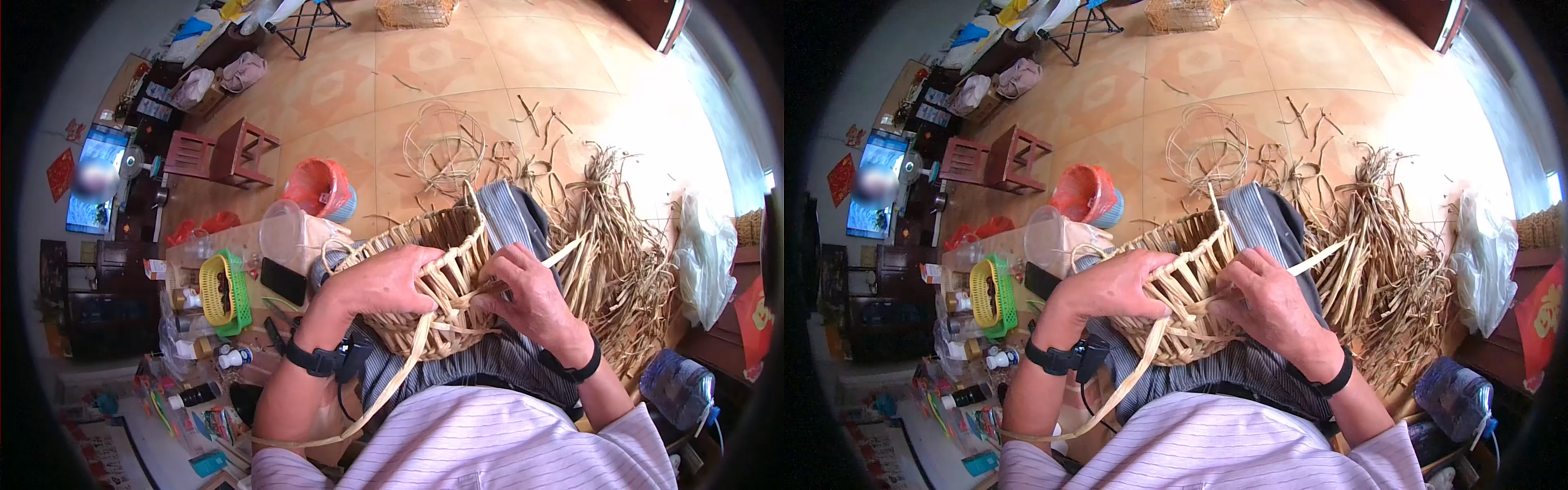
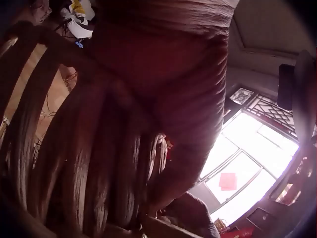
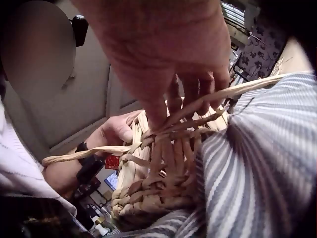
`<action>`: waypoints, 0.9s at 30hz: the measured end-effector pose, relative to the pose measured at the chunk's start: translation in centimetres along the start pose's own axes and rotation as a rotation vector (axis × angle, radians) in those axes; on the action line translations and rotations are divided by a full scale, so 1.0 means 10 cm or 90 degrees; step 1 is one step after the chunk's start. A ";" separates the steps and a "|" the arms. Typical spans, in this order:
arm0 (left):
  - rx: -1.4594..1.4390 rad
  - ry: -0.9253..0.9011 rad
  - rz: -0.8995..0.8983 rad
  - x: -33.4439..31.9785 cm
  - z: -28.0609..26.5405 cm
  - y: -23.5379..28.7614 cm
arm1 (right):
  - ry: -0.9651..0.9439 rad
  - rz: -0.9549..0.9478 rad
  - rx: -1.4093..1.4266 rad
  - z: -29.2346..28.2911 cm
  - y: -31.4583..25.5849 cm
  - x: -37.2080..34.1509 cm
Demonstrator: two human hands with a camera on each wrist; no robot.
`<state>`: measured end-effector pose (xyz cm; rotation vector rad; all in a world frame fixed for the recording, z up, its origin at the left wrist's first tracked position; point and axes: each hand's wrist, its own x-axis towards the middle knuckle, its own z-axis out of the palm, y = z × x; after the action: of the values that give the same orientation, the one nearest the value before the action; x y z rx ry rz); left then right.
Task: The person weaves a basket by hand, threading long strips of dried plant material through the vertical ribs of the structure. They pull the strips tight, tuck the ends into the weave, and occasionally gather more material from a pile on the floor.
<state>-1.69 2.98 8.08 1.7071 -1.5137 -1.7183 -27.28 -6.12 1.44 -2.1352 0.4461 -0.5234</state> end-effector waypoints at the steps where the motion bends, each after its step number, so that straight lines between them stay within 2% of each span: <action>1: -0.025 -0.008 0.007 0.00 0.00 -0.01 | 0.015 0.006 -0.007 0.01 -0.02 0.00; 5: -0.014 -0.014 0.015 -0.01 -0.03 -0.05 | 0.015 -0.013 0.003 0.03 -0.04 -0.02; 8: -0.044 0.001 0.015 0.00 -0.01 -0.05 | 0.015 0.156 0.113 0.06 0.06 -0.09; 11: -0.048 -0.007 0.008 0.00 -0.01 -0.04 | -0.062 0.164 0.089 -0.05 0.05 -0.05; 15: -0.068 -0.034 -0.031 0.00 -0.02 -0.04 | -0.246 0.155 0.101 -0.14 0.05 0.03; 16: -0.059 -0.045 -0.045 0.01 -0.03 -0.03 | -0.275 0.197 0.163 -0.16 0.05 0.05; 19: -0.106 -0.005 0.025 0.02 0.03 -0.12 | -0.361 0.323 0.351 -0.19 0.06 0.10; 20: -0.081 -0.026 0.005 0.03 0.03 -0.11 | -0.406 0.264 0.289 -0.20 0.10 0.12; 21: -0.052 -0.030 -0.020 0.03 0.00 -0.08 | -0.399 0.166 0.170 -0.28 0.06 0.16; 23: 0.001 -0.018 0.034 0.07 0.01 -0.18 | -0.334 0.109 0.178 -0.19 0.15 0.12; 25: 0.062 0.004 0.079 0.13 0.06 -0.28 | -0.238 0.102 0.090 -0.18 0.04 0.12; 27: 0.052 0.015 0.124 0.17 0.08 -0.33 | -0.193 0.087 0.024 -0.14 -0.02 0.08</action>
<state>-1.27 3.37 4.31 1.5535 -1.6980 -1.5528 -27.28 -7.30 2.54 -2.0852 0.4032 -0.1258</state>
